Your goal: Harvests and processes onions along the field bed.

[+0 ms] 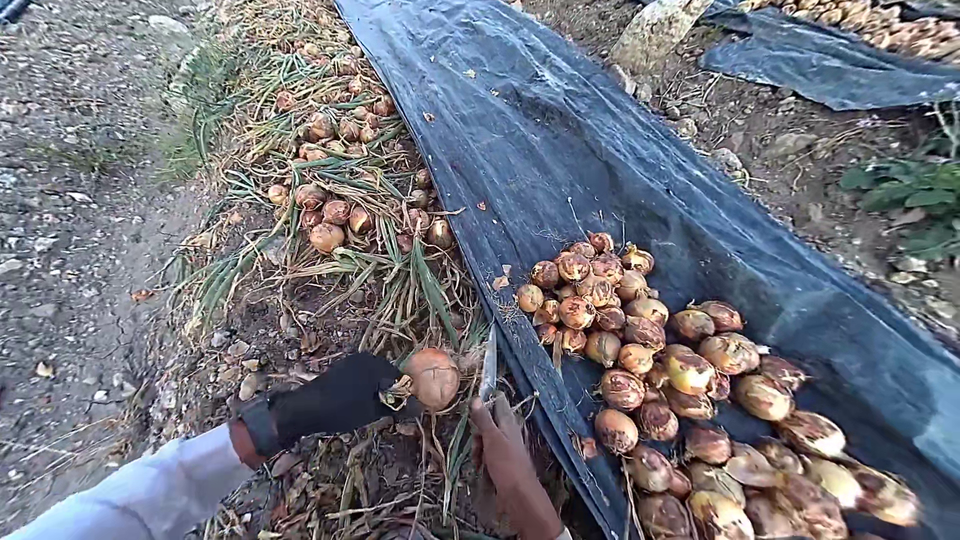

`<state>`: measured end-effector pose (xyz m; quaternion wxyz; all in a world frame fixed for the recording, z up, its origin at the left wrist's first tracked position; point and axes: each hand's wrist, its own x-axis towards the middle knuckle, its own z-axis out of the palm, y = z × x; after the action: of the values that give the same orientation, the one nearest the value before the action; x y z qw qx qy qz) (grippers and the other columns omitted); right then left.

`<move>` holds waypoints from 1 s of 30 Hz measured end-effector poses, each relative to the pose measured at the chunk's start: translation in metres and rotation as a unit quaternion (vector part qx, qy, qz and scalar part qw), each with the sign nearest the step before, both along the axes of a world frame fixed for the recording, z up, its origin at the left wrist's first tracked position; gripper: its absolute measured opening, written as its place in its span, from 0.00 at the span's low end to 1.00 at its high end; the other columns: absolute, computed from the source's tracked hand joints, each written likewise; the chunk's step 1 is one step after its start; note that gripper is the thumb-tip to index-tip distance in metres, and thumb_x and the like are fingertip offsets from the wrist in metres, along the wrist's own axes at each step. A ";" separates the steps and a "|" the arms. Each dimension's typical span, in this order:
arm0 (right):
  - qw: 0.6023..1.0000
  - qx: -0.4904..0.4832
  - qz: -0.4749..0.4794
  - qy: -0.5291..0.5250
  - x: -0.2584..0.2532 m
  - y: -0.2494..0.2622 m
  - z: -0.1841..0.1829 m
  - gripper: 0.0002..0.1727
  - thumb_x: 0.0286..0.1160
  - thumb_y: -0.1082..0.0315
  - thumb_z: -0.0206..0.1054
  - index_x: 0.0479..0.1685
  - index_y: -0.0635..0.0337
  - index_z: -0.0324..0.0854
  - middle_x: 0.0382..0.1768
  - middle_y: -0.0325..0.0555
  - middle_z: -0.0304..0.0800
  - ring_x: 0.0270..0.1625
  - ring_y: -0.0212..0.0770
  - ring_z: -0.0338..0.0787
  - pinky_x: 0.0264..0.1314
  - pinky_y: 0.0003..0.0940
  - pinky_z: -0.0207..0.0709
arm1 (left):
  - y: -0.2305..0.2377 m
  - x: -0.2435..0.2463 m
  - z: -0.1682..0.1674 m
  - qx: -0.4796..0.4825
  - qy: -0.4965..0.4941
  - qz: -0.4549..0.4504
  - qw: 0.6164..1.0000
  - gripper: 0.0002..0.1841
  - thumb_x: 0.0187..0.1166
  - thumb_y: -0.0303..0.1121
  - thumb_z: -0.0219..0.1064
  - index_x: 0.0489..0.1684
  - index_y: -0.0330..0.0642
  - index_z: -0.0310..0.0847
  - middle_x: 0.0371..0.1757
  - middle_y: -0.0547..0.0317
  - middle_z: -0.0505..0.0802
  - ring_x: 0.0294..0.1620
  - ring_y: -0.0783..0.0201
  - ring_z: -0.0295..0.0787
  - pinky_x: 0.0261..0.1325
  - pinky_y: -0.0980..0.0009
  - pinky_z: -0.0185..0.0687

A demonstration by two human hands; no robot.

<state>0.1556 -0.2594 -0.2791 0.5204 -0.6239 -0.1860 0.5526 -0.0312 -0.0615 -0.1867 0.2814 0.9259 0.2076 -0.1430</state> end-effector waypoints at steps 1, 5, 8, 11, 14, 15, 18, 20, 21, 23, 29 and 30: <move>0.999 0.044 0.008 0.007 0.000 0.005 0.003 0.46 0.79 0.32 0.56 0.82 0.63 0.61 0.28 0.42 0.78 0.21 0.37 0.78 0.23 0.37 0.81 | 0.000 0.010 0.004 -0.056 -0.073 -0.006 0.996 0.23 0.79 0.59 0.68 0.34 0.46 0.89 0.39 0.59 0.90 0.46 0.61 0.88 0.53 0.57 0.84; 0.972 0.223 -0.005 0.072 0.013 0.024 0.007 0.50 0.67 0.18 0.54 0.66 0.58 0.66 0.19 0.29 0.73 0.15 0.27 0.71 0.17 0.27 0.73 | 0.010 0.040 0.012 -0.353 -0.100 0.063 0.928 0.16 0.76 0.55 0.71 0.37 0.53 0.89 0.36 0.72 0.91 0.38 0.80 0.87 0.44 0.77 0.84; 0.964 0.249 -0.007 0.097 0.024 0.038 -0.002 0.32 0.75 0.26 0.57 0.45 0.49 0.75 0.16 0.26 0.69 0.13 0.23 0.64 0.13 0.22 0.63 | 0.022 0.045 -0.001 -0.525 -0.020 0.182 0.831 0.17 0.74 0.61 0.68 0.21 0.64 0.82 0.21 0.78 0.85 0.22 0.81 0.80 0.29 0.81 0.78; 0.977 0.185 0.008 0.102 0.022 0.048 -0.017 0.33 0.76 0.26 0.55 0.33 0.48 0.77 0.13 0.27 0.65 0.11 0.24 0.62 0.11 0.23 0.60 | 0.035 0.048 -0.015 -0.430 0.016 0.230 0.873 0.16 0.69 0.58 0.71 0.27 0.59 0.80 0.22 0.77 0.85 0.24 0.80 0.81 0.32 0.79 0.80; 0.990 0.118 0.006 0.079 0.008 0.051 -0.031 0.30 0.82 0.31 0.53 0.30 0.48 0.78 0.12 0.27 0.64 0.11 0.24 0.61 0.13 0.22 0.59 | 0.061 0.041 -0.026 -0.136 -0.046 0.074 0.987 0.30 0.62 0.72 0.73 0.28 0.52 0.92 0.31 0.71 0.89 0.38 0.75 0.86 0.46 0.69 0.85; 0.992 0.107 0.010 0.063 0.003 0.051 -0.032 0.30 0.83 0.33 0.53 0.28 0.48 0.78 0.12 0.26 0.64 0.11 0.24 0.61 0.13 0.22 0.59 | 0.067 0.040 -0.029 -0.018 -0.083 0.013 0.996 0.30 0.66 0.74 0.68 0.22 0.55 0.90 0.27 0.71 0.88 0.37 0.70 0.86 0.46 0.64 0.83; 0.993 0.102 0.033 0.038 -0.009 0.049 -0.026 0.30 0.85 0.33 0.52 0.23 0.46 0.74 0.12 0.25 0.61 0.12 0.23 0.59 0.14 0.22 0.58 | 0.076 0.045 -0.034 0.215 -0.126 -0.008 0.969 0.20 0.69 0.54 0.71 0.14 0.51 0.83 0.19 0.64 0.86 0.36 0.54 0.87 0.51 0.46 0.80; 0.996 0.057 0.008 0.064 -0.013 0.045 -0.024 0.31 0.87 0.35 0.46 0.22 0.48 0.71 0.11 0.27 0.60 0.10 0.24 0.58 0.11 0.23 0.56 | 0.079 0.040 -0.030 0.162 -0.180 0.065 0.968 0.24 0.77 0.57 0.69 0.16 0.49 0.84 0.22 0.64 0.86 0.37 0.59 0.86 0.49 0.55 0.81; 0.996 0.025 0.001 0.081 -0.011 0.043 -0.026 0.32 0.88 0.36 0.42 0.24 0.50 0.70 0.10 0.29 0.60 0.09 0.26 0.58 0.09 0.24 0.56 | 0.073 0.038 -0.020 0.084 -0.199 0.086 0.973 0.21 0.80 0.55 0.67 0.23 0.51 0.86 0.28 0.67 0.87 0.39 0.66 0.85 0.48 0.62 0.83; 0.994 -0.008 0.041 0.105 -0.005 0.030 -0.030 0.34 0.82 0.28 0.43 0.35 0.52 0.71 0.12 0.30 0.61 0.09 0.28 0.60 0.09 0.25 0.61 | 0.040 0.035 0.000 -0.090 -0.178 0.072 0.977 0.16 0.86 0.51 0.63 0.41 0.51 0.90 0.36 0.67 0.91 0.40 0.72 0.88 0.47 0.66 0.88; 0.998 -0.004 -0.063 0.014 -0.037 0.002 0.004 0.30 0.74 0.42 0.67 0.60 0.59 0.79 0.32 0.38 0.87 0.26 0.29 0.83 0.28 0.30 0.81 | -0.049 0.041 -0.014 -0.084 0.076 -0.147 0.983 0.25 0.89 0.52 0.55 0.43 0.37 0.86 0.38 0.41 0.90 0.45 0.39 0.89 0.48 0.36 0.81; 0.996 0.015 -0.083 -0.005 -0.039 -0.004 0.009 0.26 0.76 0.50 0.68 0.63 0.62 0.78 0.37 0.40 0.89 0.31 0.30 0.86 0.34 0.31 0.84 | -0.047 0.046 -0.008 -0.053 0.091 -0.150 0.983 0.20 0.87 0.47 0.60 0.48 0.37 0.86 0.42 0.39 0.91 0.48 0.36 0.90 0.49 0.33 0.81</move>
<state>0.1163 -0.2636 -0.2704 0.5729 -0.6320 -0.1446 0.5014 0.0146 -0.1084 -0.1946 0.2851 0.9135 0.0833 -0.2779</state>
